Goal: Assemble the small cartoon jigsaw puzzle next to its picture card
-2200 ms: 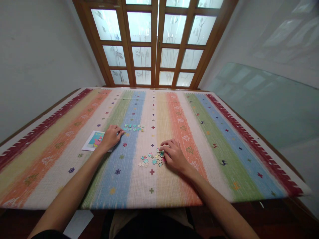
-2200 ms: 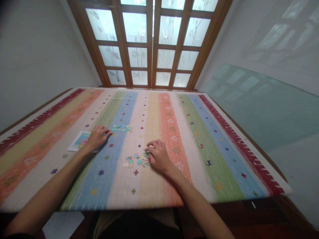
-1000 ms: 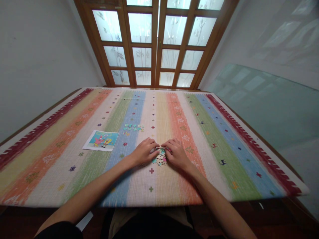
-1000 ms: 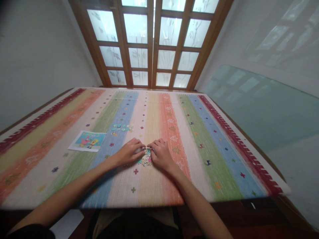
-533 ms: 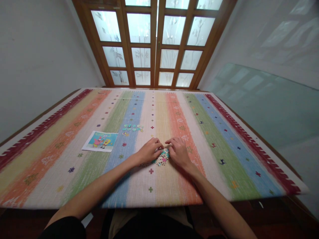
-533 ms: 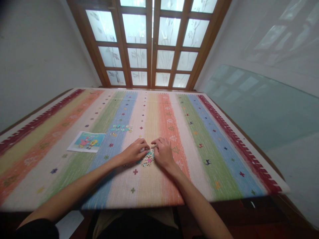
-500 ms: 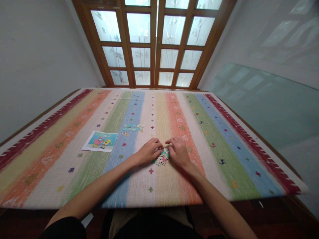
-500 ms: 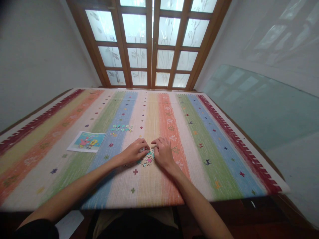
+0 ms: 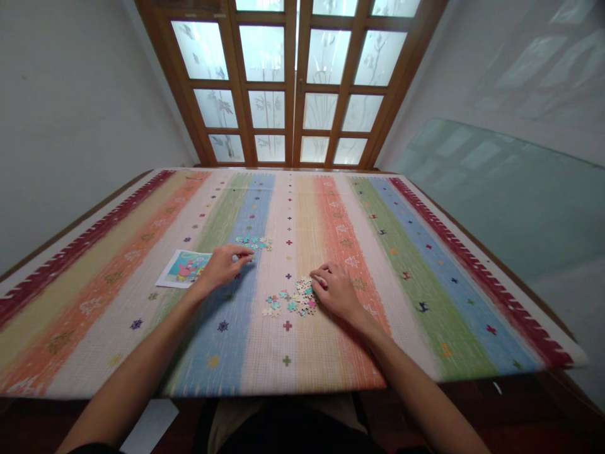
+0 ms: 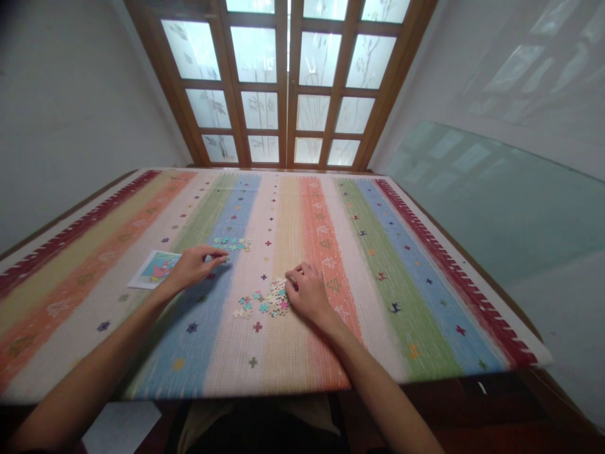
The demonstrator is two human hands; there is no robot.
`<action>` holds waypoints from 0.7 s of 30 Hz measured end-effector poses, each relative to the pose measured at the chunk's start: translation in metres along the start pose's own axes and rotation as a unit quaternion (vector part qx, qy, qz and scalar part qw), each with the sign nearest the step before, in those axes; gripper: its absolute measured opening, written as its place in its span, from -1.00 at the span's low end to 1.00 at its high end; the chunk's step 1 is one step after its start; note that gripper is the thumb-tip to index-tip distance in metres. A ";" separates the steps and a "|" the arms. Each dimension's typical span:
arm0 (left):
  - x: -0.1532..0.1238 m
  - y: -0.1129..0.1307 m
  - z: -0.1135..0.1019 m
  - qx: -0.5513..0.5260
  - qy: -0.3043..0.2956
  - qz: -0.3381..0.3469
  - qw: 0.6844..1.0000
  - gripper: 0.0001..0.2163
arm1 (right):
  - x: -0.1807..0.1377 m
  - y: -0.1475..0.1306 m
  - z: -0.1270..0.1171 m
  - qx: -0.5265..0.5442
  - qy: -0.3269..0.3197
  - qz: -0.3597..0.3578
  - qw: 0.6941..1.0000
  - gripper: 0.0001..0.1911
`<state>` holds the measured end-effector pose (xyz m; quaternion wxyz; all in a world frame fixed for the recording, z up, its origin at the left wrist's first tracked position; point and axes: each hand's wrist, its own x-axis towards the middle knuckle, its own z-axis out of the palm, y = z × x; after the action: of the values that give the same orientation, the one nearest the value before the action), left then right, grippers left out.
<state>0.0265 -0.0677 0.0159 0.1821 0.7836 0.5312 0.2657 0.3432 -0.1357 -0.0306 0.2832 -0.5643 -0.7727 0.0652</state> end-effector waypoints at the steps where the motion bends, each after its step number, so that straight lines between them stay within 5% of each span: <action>1: -0.002 -0.006 -0.004 0.014 0.007 -0.013 1.000 -0.83 | 0.000 0.000 0.001 -0.003 -0.008 0.000 1.000 -0.85; 7: -0.007 -0.024 -0.008 0.039 0.016 -0.063 0.997 -0.78 | -0.001 0.002 0.003 0.009 -0.020 0.003 1.000 -0.89; 21: 0.018 -0.035 0.015 0.083 0.027 -0.043 0.995 -0.81 | 0.002 -0.001 -0.002 0.069 0.029 -0.018 0.997 -0.90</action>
<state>0.0151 -0.0382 -0.0119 0.1127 0.7650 0.5894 0.2338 0.3432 -0.1344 -0.0282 0.3449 -0.5315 -0.7676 0.0965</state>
